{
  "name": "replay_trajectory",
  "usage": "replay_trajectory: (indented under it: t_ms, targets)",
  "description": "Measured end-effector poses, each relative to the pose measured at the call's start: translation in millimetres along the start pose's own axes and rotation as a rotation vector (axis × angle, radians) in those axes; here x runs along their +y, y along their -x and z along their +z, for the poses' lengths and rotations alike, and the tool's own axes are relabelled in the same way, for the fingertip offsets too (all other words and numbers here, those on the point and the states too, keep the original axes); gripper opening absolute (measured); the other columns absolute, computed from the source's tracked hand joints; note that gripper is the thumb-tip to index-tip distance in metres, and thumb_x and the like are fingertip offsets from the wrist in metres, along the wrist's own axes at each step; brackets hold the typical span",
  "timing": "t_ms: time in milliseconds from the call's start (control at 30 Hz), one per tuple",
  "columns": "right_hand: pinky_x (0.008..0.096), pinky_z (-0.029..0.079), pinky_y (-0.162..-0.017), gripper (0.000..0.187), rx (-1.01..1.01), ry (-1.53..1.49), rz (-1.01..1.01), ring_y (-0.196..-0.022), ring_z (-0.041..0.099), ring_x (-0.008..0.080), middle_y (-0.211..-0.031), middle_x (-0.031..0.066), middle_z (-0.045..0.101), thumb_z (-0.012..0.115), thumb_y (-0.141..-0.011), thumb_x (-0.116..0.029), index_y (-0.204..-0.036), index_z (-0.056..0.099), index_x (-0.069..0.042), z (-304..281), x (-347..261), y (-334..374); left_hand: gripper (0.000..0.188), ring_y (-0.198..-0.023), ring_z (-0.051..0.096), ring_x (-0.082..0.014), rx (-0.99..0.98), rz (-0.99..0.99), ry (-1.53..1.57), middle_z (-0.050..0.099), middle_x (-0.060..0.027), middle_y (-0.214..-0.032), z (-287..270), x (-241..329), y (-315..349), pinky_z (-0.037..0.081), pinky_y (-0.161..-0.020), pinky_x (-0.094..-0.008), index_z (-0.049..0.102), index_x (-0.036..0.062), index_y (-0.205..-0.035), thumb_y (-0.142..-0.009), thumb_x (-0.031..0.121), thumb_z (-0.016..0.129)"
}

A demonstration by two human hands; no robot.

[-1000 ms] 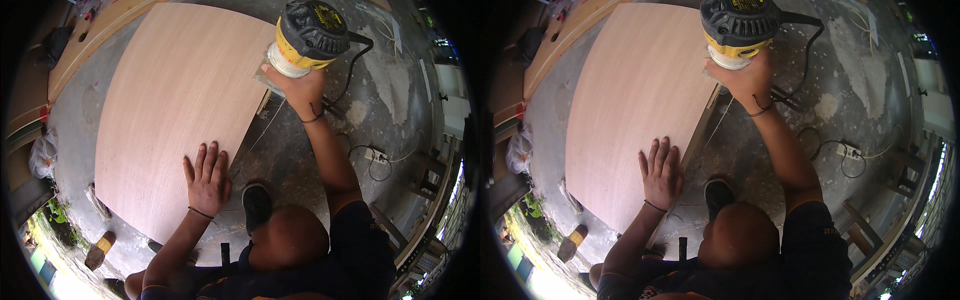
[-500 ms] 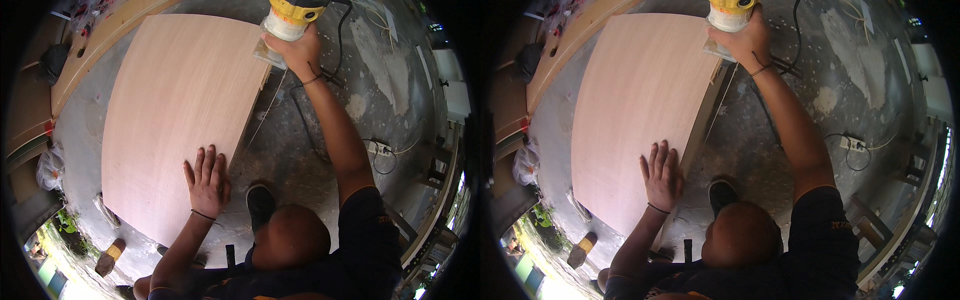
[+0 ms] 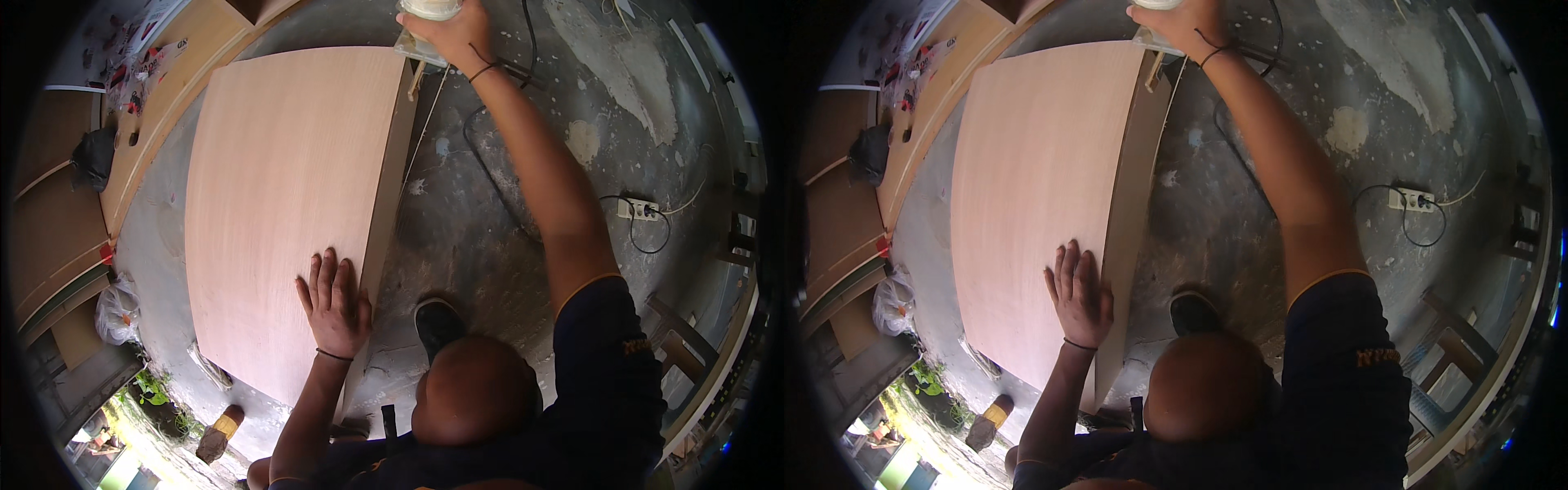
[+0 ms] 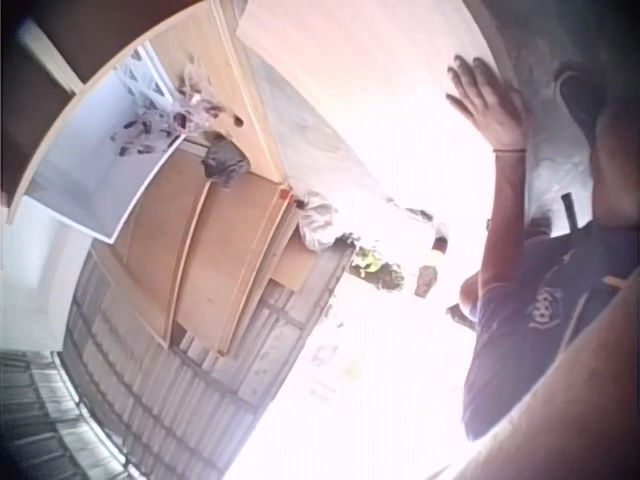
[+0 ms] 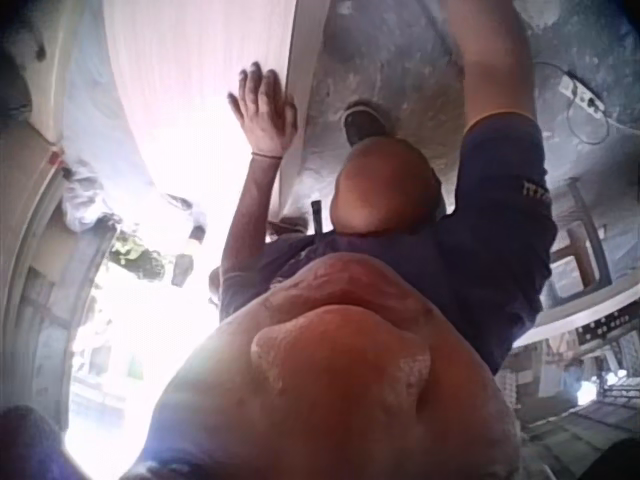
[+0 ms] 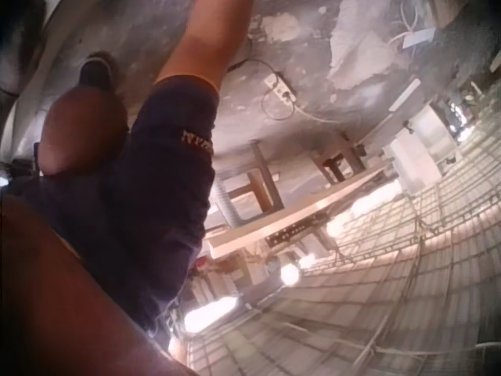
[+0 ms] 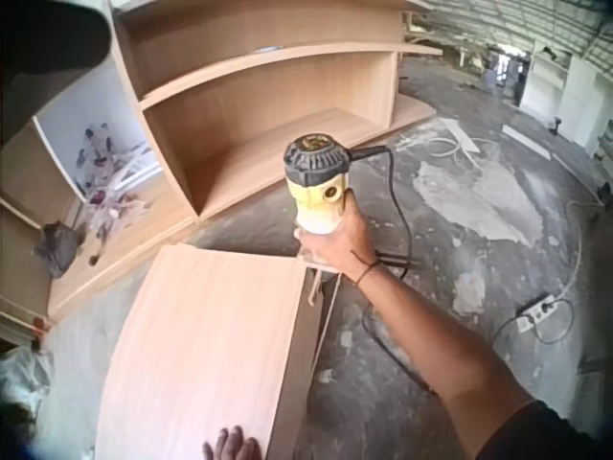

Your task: The person uses a hand router to trim the edges of a wooden panel, moving the tool along all four sides while holding the board in place.

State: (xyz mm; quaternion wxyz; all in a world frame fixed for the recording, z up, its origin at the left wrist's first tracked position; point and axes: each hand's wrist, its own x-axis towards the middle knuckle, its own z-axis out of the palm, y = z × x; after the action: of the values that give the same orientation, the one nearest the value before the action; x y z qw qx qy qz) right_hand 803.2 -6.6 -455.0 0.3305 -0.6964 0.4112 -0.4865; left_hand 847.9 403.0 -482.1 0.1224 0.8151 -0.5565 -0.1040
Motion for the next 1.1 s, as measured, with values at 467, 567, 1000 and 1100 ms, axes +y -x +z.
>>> replay_trajectory:
  t_ms: [467,567,1000,1100]
  targets:
    - [0.0336,0.051,-0.087,0.056,0.147,-0.244,0.259,-0.099,0.062,0.0206,-0.110,0.0107,0.062,0.079,-0.067,-0.003,-0.117,0.055,0.001,-167.8,25.9,169.2,0.039,-0.123,0.048,-0.0286,0.210,0.147,-0.101,0.054,-0.0074,-0.129,26.1,37.3,-267.8,0.038,-0.100,-0.0471,0.059,0.0097,-0.117,-0.081,0.023,0.062]
    - [0.0348,0.051,-0.089,0.066,0.221,-0.271,0.310,-0.103,0.061,0.0218,-0.115,0.0126,0.060,0.078,-0.066,-0.003,-0.124,0.049,0.001,-177.8,37.4,197.8,0.023,-0.116,0.052,-0.0285,0.193,0.043,-0.254,0.063,-0.0089,-0.116,33.2,47.6,-302.2,0.045,-0.093,-0.0399,0.065,0.0071,-0.103,-0.084,0.020,0.060]
    - [0.0358,0.044,-0.096,0.062,0.233,-0.305,0.283,-0.107,0.058,0.0240,-0.119,0.0141,0.057,0.072,-0.071,-0.005,-0.127,0.047,0.004,-182.2,21.5,213.6,0.068,-0.139,0.028,-0.0389,0.416,-0.805,-0.133,0.025,-0.0212,-0.152,-15.0,-136.7,10.4,0.032,-0.109,-0.0541,0.043,0.0052,-0.138,-0.088,0.049,0.061]
    - [0.0357,0.045,-0.096,0.059,0.264,-0.376,0.292,-0.107,0.058,0.0243,-0.120,0.0142,0.057,0.070,-0.074,-0.003,-0.128,0.046,0.006,-172.2,11.9,215.0,0.083,-0.133,0.040,-0.0351,0.421,-1.911,-0.023,0.038,-0.0213,-0.146,-27.0,-202.3,165.4,0.038,-0.106,-0.0466,0.039,-0.0037,-0.139,-0.090,0.063,0.046]
